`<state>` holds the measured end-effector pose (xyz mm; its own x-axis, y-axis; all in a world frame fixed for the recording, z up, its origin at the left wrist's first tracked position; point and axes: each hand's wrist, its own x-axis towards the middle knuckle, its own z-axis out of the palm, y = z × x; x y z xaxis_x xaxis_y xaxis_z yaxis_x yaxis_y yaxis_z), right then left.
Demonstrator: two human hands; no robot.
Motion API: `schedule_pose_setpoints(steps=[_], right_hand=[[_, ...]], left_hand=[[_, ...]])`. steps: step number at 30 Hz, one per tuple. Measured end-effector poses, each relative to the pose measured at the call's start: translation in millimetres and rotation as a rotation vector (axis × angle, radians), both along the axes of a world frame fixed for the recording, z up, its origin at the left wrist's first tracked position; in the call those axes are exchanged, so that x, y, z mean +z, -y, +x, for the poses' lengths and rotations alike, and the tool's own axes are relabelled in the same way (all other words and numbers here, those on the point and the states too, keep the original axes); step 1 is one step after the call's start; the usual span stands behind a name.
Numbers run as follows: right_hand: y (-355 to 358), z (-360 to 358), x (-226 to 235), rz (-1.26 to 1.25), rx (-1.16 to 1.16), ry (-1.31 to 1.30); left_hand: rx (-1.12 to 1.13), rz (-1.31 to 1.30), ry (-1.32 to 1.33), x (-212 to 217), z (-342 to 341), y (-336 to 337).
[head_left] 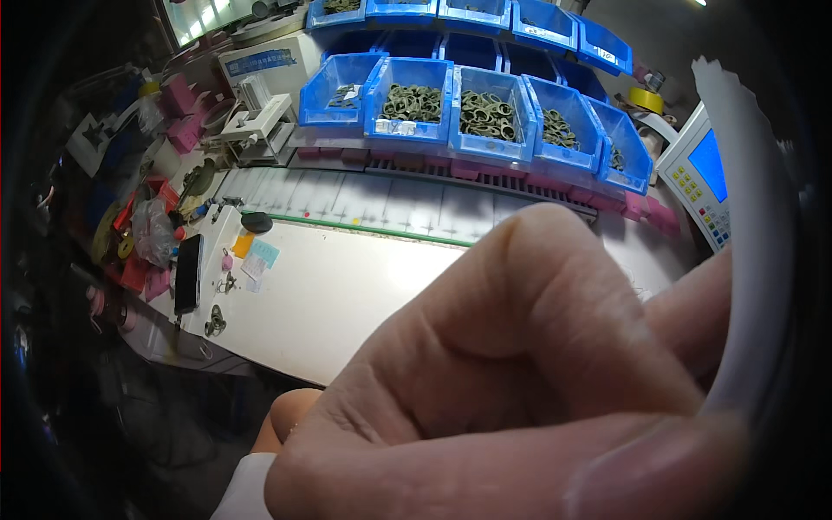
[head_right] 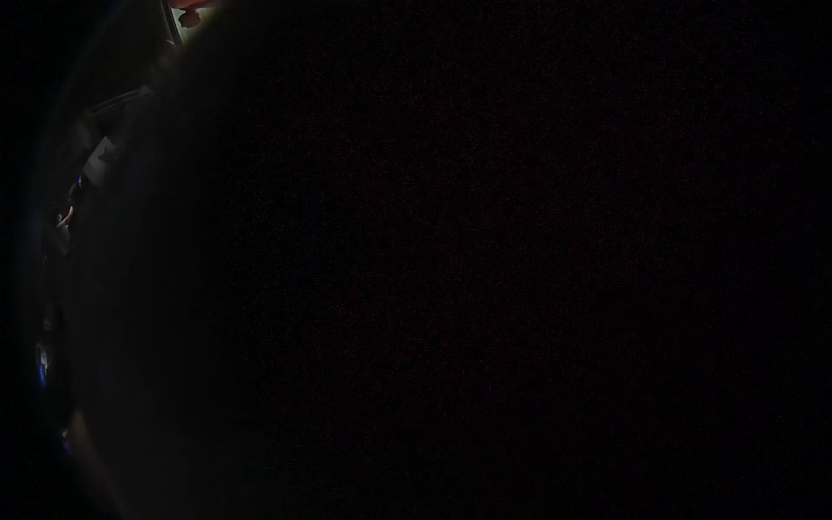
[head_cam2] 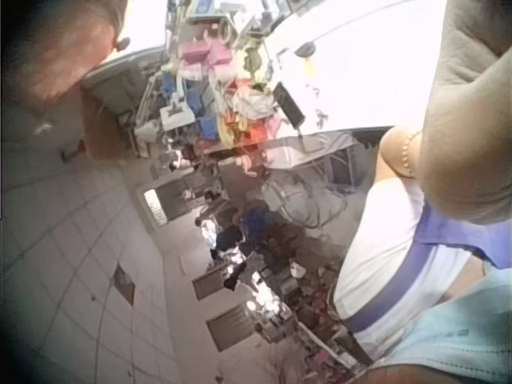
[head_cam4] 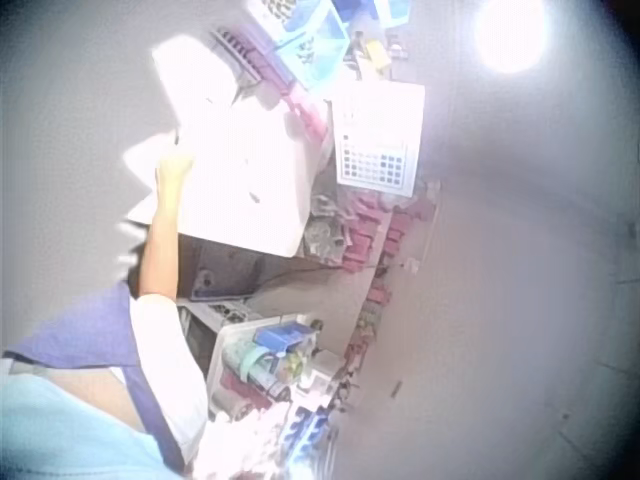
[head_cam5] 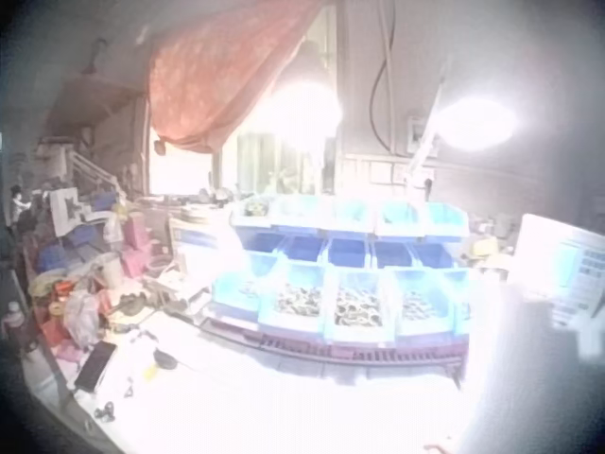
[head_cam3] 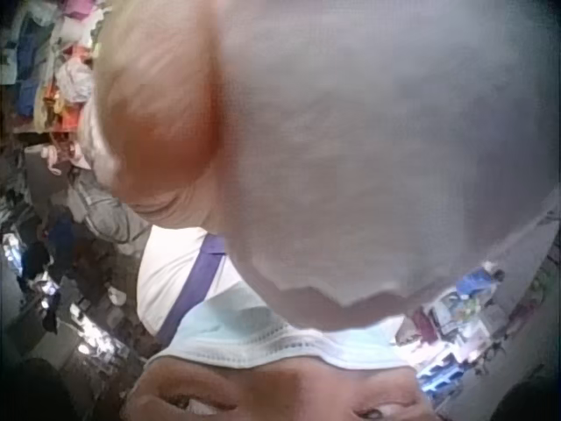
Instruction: The person operates a control panel, opens rubber molds, applies powder inside them using a cloth pouch, places metal components into the molds, and closes and aligns them on the table.
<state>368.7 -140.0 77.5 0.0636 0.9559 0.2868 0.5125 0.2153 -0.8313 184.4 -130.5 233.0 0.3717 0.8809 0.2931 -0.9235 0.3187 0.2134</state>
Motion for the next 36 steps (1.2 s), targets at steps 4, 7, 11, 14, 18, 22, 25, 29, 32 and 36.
schedule_pose_setpoints(steps=[4, 7, 11, 14, 18, 22, 25, 29, 32, 36], right_hand=[[30.3, 98.6, -93.4, 0.012, -0.119, 0.047], [16.4, 88.3, -86.6, 0.034, -0.147, 0.083], [20.9, 66.2, -71.5, 0.027, -0.141, 0.106], [24.7, 62.9, -45.4, 0.077, -0.183, 0.158], [18.8, 81.1, -84.5, 0.067, -0.155, 0.133], [20.7, 78.4, -84.7, 0.073, -0.113, 0.119], [18.6, 75.6, -89.9, 0.072, -0.116, 0.037], [22.4, 81.2, -90.5, 0.063, -0.178, 0.092], [29.9, 78.5, -84.8, 0.091, -0.227, 0.201], [26.6, 73.9, -95.7, 0.202, -0.245, 0.444]], left_hand=[[-0.059, 0.0, 0.017, -5.1, 18.4, -5.3], [-0.009, -0.005, 0.005, -17.9, 7.0, -8.0], [0.106, -0.052, -0.042, -40.1, -25.1, 22.9], [0.223, -0.066, -0.075, -52.7, -73.4, 70.3], [0.379, -0.13, -0.026, -59.2, -141.9, 77.2], [1.111, -0.317, -0.405, -115.9, -278.4, 73.7], [1.643, -0.284, -0.711, -152.0, -410.0, 85.9], [2.243, -0.331, -1.486, -160.0, -535.9, 61.1], [2.074, -0.54, -2.188, -171.1, -607.3, 29.2], [2.058, 0.163, -2.298, -214.4, -597.0, -41.1]])
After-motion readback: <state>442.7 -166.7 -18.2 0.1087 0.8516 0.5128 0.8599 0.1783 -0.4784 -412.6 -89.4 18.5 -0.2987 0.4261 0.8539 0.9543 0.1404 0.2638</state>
